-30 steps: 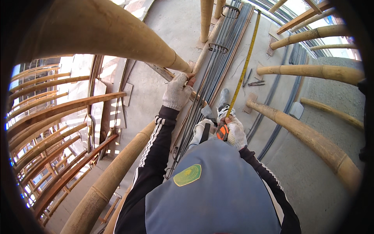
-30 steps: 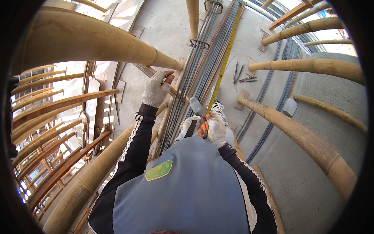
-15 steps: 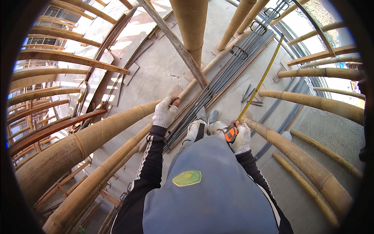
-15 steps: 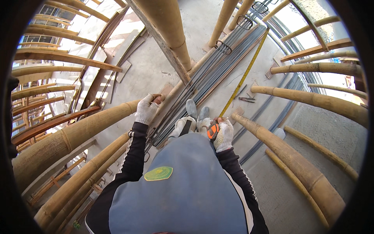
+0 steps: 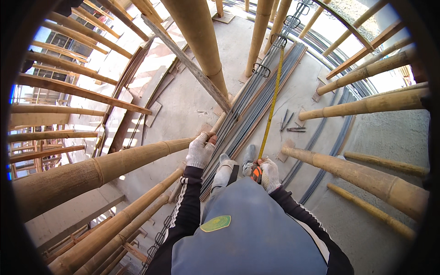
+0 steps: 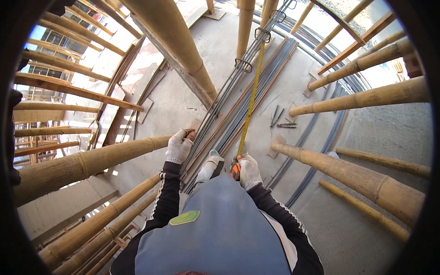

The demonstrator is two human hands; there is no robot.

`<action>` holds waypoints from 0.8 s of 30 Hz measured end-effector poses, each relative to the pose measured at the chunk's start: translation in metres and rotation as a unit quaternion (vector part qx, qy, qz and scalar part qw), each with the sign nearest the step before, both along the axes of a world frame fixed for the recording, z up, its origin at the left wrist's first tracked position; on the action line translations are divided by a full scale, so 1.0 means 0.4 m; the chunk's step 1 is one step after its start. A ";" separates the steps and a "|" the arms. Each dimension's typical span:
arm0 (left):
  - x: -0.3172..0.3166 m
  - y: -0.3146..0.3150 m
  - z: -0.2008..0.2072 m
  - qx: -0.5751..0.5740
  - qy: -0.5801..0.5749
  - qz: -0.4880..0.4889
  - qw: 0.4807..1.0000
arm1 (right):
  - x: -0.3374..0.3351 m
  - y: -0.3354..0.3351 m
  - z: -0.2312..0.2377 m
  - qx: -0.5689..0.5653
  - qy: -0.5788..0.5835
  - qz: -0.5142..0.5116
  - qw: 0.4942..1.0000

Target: The person measures several steel rods laid on a concrete floor using a tape measure. They repeatedly extend and retract the tape to check lengths, then lift and reposition the rods to measure different sections.

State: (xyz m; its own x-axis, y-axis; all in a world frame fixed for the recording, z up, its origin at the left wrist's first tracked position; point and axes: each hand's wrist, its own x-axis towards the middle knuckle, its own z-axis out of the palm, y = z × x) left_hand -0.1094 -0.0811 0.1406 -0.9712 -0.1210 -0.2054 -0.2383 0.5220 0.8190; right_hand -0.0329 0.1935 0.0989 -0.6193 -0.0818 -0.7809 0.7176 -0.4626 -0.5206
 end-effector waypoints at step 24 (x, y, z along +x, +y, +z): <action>0.151 -0.219 -0.058 0.033 -0.013 -0.090 0.995 | 0.285 -0.302 -0.182 -0.016 0.050 -0.083 0.995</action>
State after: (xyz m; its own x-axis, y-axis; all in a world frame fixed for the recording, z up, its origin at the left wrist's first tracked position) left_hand -0.0489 -0.1686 0.1174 -0.9704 0.0690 -0.2316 -0.1667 0.5027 0.8482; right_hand 0.0812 0.0729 0.0260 -0.7007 0.0044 -0.7134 0.5749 -0.5887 -0.5683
